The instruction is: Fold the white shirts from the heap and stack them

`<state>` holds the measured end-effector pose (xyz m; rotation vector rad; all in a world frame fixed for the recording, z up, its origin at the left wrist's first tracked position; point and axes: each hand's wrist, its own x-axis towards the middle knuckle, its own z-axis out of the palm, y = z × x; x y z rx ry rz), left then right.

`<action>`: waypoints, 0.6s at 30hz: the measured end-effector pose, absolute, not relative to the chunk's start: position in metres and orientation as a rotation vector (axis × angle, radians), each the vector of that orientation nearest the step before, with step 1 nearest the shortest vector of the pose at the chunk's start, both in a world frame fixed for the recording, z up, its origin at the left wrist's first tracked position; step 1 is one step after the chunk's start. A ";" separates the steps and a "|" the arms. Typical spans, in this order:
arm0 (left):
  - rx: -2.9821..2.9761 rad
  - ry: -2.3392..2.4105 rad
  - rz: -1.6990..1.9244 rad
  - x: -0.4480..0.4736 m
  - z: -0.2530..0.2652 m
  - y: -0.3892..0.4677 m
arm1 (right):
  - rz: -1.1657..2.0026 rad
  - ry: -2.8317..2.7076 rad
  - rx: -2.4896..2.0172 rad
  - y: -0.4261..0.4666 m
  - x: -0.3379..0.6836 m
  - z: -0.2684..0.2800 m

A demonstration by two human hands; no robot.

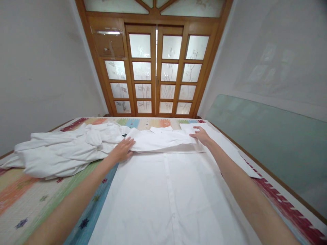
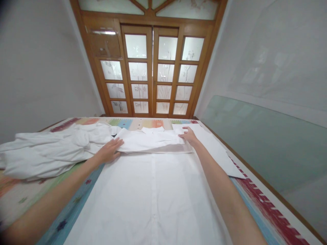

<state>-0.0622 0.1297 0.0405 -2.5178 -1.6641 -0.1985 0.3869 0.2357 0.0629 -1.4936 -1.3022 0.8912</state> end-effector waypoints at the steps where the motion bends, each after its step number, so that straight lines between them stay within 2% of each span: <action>1: -2.501 -1.653 -0.269 -0.060 0.037 0.129 | 0.830 -1.266 -1.524 0.239 0.389 0.062; 6: -2.348 -1.764 -0.545 -0.050 0.019 0.124 | 0.722 -1.264 -1.674 0.242 0.394 0.043; 10: -2.212 -1.914 -0.650 -0.049 0.011 0.120 | 0.515 -1.307 -1.822 0.241 0.400 0.026; 18: -2.141 -1.884 -0.451 -0.044 0.006 0.124 | 0.375 -1.251 -1.878 0.251 0.409 0.024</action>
